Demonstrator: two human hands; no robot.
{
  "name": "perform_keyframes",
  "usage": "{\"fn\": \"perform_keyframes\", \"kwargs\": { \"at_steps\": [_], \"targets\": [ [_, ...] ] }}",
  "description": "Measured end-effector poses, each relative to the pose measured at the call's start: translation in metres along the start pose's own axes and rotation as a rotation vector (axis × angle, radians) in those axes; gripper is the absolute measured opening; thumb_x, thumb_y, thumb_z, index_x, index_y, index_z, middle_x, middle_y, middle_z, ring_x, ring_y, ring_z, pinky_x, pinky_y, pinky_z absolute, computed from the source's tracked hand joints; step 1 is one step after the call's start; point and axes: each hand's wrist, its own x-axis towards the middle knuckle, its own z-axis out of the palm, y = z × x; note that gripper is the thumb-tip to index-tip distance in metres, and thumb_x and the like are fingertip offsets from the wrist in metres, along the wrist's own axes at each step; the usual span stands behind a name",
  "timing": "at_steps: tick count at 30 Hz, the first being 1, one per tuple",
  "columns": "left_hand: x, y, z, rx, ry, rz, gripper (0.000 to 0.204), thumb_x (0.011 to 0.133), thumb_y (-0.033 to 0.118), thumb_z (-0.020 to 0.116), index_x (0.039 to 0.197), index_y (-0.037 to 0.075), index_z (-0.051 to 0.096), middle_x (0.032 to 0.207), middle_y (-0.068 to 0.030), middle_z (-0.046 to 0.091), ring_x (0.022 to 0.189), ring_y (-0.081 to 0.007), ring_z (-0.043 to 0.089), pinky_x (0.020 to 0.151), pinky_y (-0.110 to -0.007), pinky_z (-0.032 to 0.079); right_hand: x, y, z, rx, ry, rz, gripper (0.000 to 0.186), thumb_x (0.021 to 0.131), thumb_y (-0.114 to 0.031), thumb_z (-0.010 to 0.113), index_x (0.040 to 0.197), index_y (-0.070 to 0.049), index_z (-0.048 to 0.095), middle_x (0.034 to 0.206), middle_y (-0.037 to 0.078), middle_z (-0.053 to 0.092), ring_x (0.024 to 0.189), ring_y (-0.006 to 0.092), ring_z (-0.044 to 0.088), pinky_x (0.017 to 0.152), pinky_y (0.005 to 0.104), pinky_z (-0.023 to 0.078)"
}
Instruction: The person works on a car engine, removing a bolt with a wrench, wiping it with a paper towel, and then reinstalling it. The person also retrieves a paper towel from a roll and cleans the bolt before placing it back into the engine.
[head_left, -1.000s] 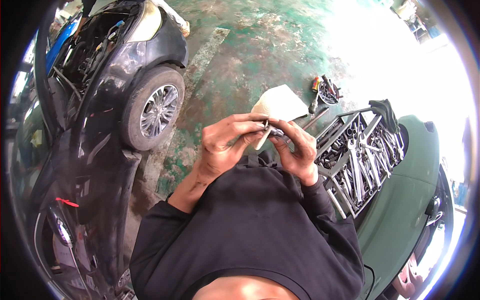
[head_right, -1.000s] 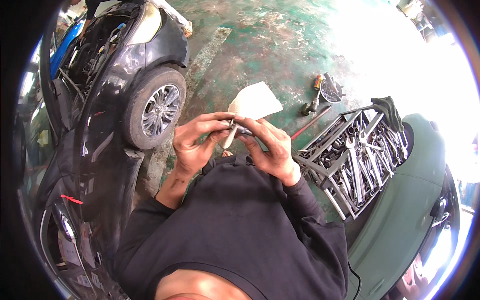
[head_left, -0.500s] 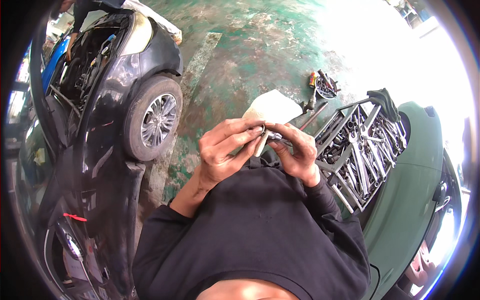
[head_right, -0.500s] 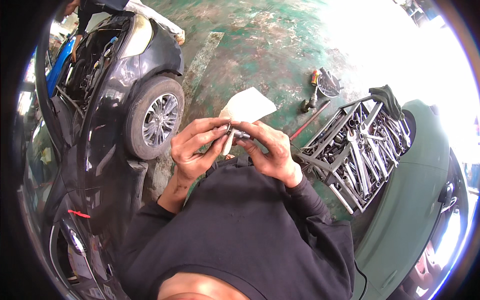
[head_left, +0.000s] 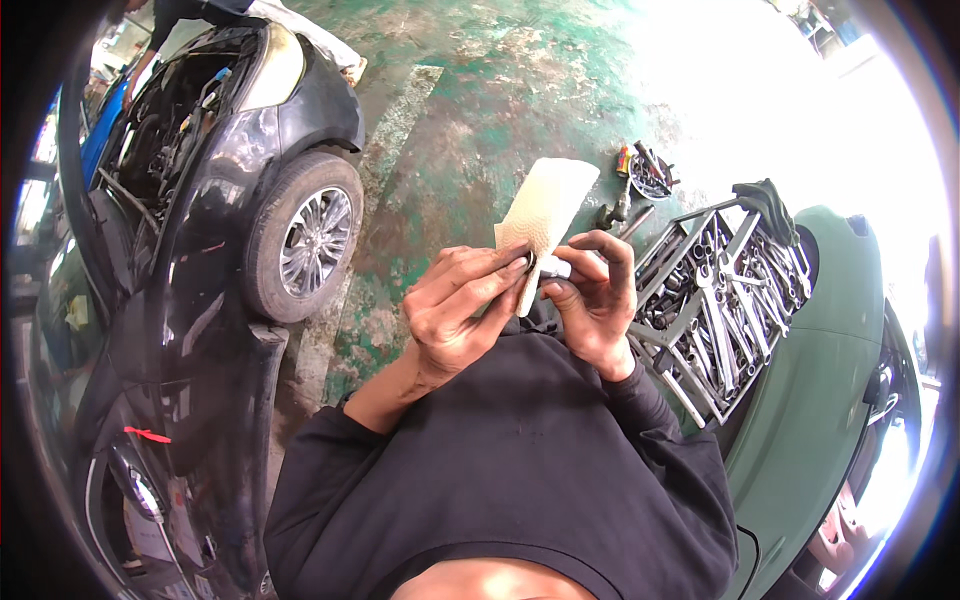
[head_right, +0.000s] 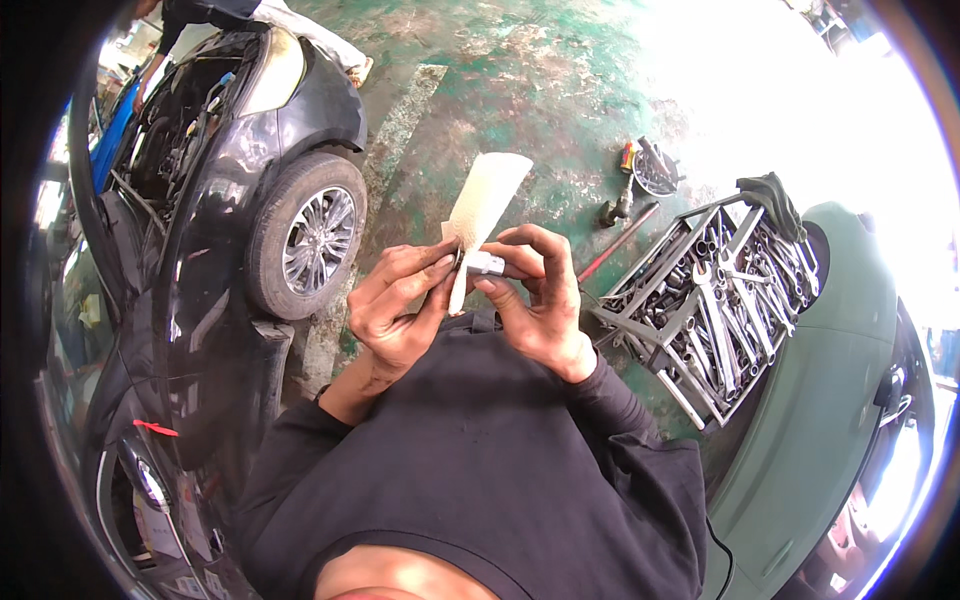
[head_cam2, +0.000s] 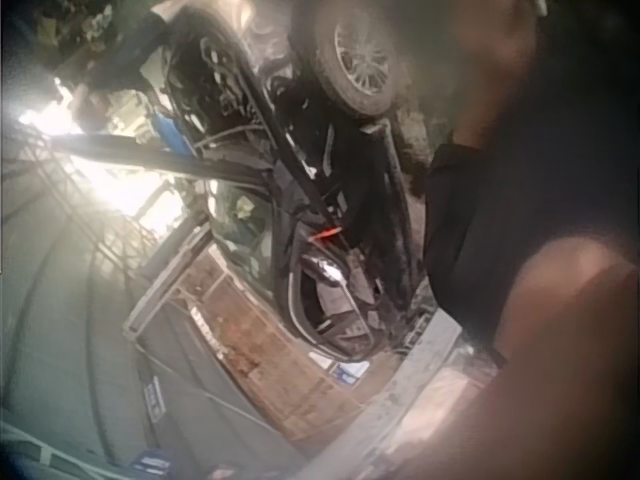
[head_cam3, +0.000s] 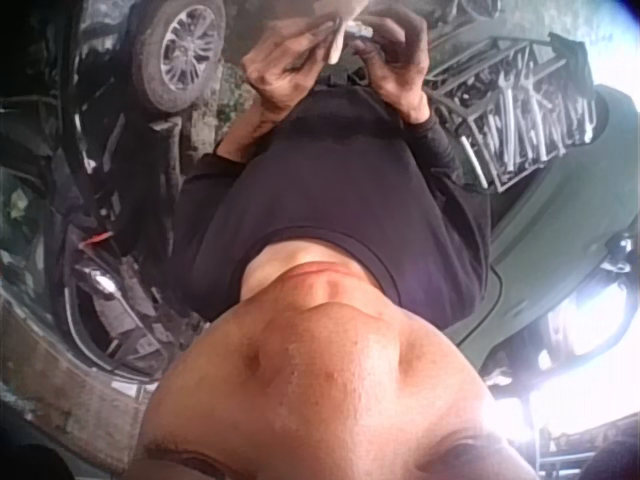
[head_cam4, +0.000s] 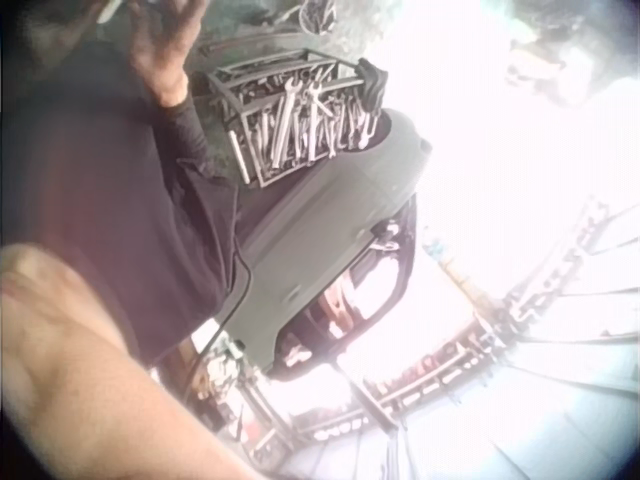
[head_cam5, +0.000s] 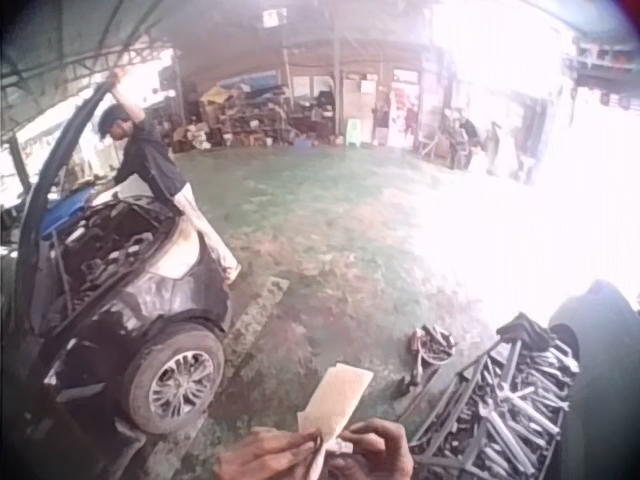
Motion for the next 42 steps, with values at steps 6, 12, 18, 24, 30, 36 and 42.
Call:
{"fn": "perform_keyframes", "kwargs": {
  "at_steps": [6, 12, 18, 24, 30, 36, 42],
  "targets": [
    [-0.007, 0.0, -0.002, 0.008, 0.037, 0.019, 0.025, 0.071, -0.007, 0.069, 0.096, -0.003, 0.069, 0.1, -0.0137, 0.07, 0.079, -0.0225, 0.067, 0.07, -0.032, 0.049, 0.008, -0.011, -0.006, -0.31, -0.132, 0.027, 0.031, 0.084, 0.005, 0.064, 0.113, 0.003, 0.055, 0.093, 0.014, 0.068, 0.085, 0.0188, 0.069, 0.074, 0.0294, 0.055],
    [-0.012, 0.002, -0.008, 0.088, 0.04, 0.089, 0.031, 0.071, -0.009, 0.067, 0.101, -0.001, 0.069, 0.103, -0.0139, 0.07, 0.074, -0.0185, 0.065, 0.069, -0.03, 0.045, 0.012, -0.022, 0.009, -0.297, -0.141, -0.018, 0.026, 0.085, 0.008, 0.06, 0.111, 0.005, 0.058, 0.079, 0.011, 0.066, 0.06, 0.0134, 0.064, 0.055, 0.0252, 0.051],
    [-0.014, 0.002, -0.017, 0.094, -0.019, 0.081, 0.033, 0.072, -0.008, 0.066, 0.105, -0.002, 0.069, 0.107, -0.0157, 0.069, 0.073, -0.0173, 0.066, 0.069, -0.029, 0.043, 0.007, -0.031, 0.02, -0.064, -0.063, 0.214, 0.021, 0.089, 0.008, 0.055, 0.11, 0.008, 0.058, 0.076, 0.009, 0.065, 0.055, 0.0097, 0.058, 0.048, 0.0231, 0.046],
    [-0.02, 0.005, -0.005, 0.034, 0.11, 0.041, 0.037, 0.07, -0.011, 0.068, 0.105, -0.002, 0.069, 0.107, -0.0198, 0.068, 0.073, -0.0203, 0.068, 0.065, -0.027, 0.049, 0.005, -0.031, 0.028, -0.067, 0.001, 0.221, 0.02, 0.089, 0.006, 0.055, 0.109, 0.01, 0.058, 0.073, 0.007, 0.063, 0.051, 0.0084, 0.056, 0.046, 0.0225, 0.044],
    [-0.024, 0.014, 0.003, -0.129, 0.197, -0.132, 0.031, 0.074, -0.012, 0.068, 0.103, -0.003, 0.07, 0.106, -0.0221, 0.068, 0.087, -0.0239, 0.071, 0.064, -0.026, 0.055, 0.005, -0.026, 0.031, -0.33, 0.013, -0.115, 0.02, 0.087, 0.006, 0.057, 0.107, 0.008, 0.059, 0.071, 0.007, 0.062, 0.05, 0.0089, 0.057, 0.045, 0.0228, 0.044],
    [-0.018, 0.018, -0.022, -0.387, -0.01, -0.345, 0.028, 0.075, -0.011, 0.069, 0.102, -0.001, 0.071, 0.104, -0.0193, 0.069, 0.091, -0.0209, 0.07, 0.074, -0.028, 0.057, 0.001, -0.021, 0.019, -0.459, -0.079, -0.268, 0.026, 0.079, 0.004, 0.062, 0.105, 0.004, 0.06, 0.067, 0.008, 0.06, 0.051, 0.0169, 0.06, 0.048, 0.0276, 0.045],
    [0.004, 0.017, -0.05, -0.079, -0.268, -0.107, 0.033, 0.069, -0.002, 0.076, 0.101, 0.002, 0.07, 0.091, -0.0095, 0.07, 0.082, -0.0251, 0.069, 0.073, -0.033, 0.057, 0.007, -0.028, 0.005, -0.519, -0.259, -0.333, 0.034, 0.071, 0.005, 0.065, 0.105, 0.004, 0.06, 0.068, 0.011, 0.059, 0.056, 0.0253, 0.06, 0.051, 0.0315, 0.047]
  ]
}}
